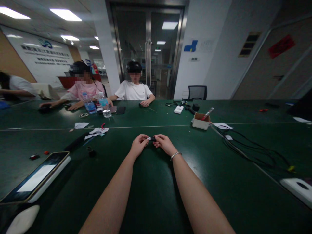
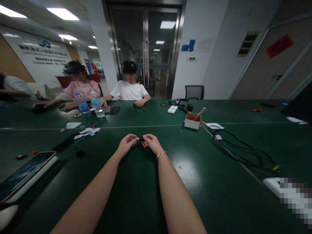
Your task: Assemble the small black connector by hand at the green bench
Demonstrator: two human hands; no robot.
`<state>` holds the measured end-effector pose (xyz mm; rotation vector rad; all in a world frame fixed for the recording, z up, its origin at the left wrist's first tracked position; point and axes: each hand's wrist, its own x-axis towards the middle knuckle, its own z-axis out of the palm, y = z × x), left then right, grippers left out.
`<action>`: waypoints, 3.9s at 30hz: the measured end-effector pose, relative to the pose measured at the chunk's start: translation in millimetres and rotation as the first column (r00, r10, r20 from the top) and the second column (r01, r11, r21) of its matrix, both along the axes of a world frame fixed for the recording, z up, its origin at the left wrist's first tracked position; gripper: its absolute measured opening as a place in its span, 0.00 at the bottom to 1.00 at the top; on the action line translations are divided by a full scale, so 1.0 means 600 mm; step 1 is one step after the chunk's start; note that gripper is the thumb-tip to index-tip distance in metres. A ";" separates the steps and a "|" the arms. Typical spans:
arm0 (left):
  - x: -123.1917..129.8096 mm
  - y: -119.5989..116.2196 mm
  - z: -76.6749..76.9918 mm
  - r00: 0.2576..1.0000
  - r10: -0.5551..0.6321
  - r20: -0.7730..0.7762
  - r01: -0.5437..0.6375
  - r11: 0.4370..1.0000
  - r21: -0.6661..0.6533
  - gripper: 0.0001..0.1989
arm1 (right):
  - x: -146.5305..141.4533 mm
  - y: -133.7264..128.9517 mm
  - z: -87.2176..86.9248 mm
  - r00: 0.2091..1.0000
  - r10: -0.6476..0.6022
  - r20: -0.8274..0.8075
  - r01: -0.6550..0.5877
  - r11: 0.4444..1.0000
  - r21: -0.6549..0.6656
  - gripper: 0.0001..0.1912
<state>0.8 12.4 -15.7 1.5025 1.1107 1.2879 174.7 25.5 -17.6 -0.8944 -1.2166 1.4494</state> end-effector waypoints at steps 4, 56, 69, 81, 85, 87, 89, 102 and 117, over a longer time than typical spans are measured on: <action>-0.001 0.006 -0.008 1.000 0.000 0.006 0.000 1.000 -0.005 0.15 | 0.000 -0.001 0.000 1.000 0.005 -0.015 -0.005 1.000 0.001 0.14; -0.002 0.010 -0.010 1.000 0.020 -0.020 -0.021 1.000 -0.016 0.16 | -0.001 0.005 -0.006 1.000 -0.010 0.000 0.010 1.000 -0.009 0.10; 0.003 0.003 -0.005 1.000 0.006 -0.016 -0.006 0.999 -0.031 0.14 | -0.001 0.006 -0.006 1.000 -0.008 -0.019 0.008 1.000 -0.023 0.09; -0.001 0.005 -0.007 0.999 0.010 -0.037 -0.010 1.000 0.004 0.16 | -0.004 0.004 -0.004 1.000 -0.021 0.005 0.022 1.000 -0.014 0.08; 0.000 0.002 -0.002 0.998 -0.008 -0.059 0.007 1.000 -0.013 0.15 | -0.004 0.003 -0.003 1.000 -0.015 0.003 0.015 1.000 -0.014 0.07; 0.000 0.002 0.000 0.998 -0.010 -0.068 0.009 1.000 -0.019 0.15 | -0.004 0.003 -0.003 1.000 -0.015 0.005 0.015 1.000 -0.013 0.07; 0.000 0.002 -0.001 0.997 -0.006 -0.071 0.005 1.000 -0.020 0.16 | -0.004 0.004 -0.003 1.000 -0.017 0.006 0.017 1.000 -0.015 0.07; -0.002 0.012 -0.016 0.997 0.014 -0.074 -0.014 1.000 -0.006 0.14 | -0.004 0.004 -0.005 1.000 -0.024 0.008 0.024 0.999 -0.021 0.07; -0.003 0.010 -0.012 0.999 -0.045 0.006 0.045 0.998 -0.038 0.13 | -0.004 0.004 -0.004 1.000 -0.019 0.005 0.019 1.000 -0.023 0.06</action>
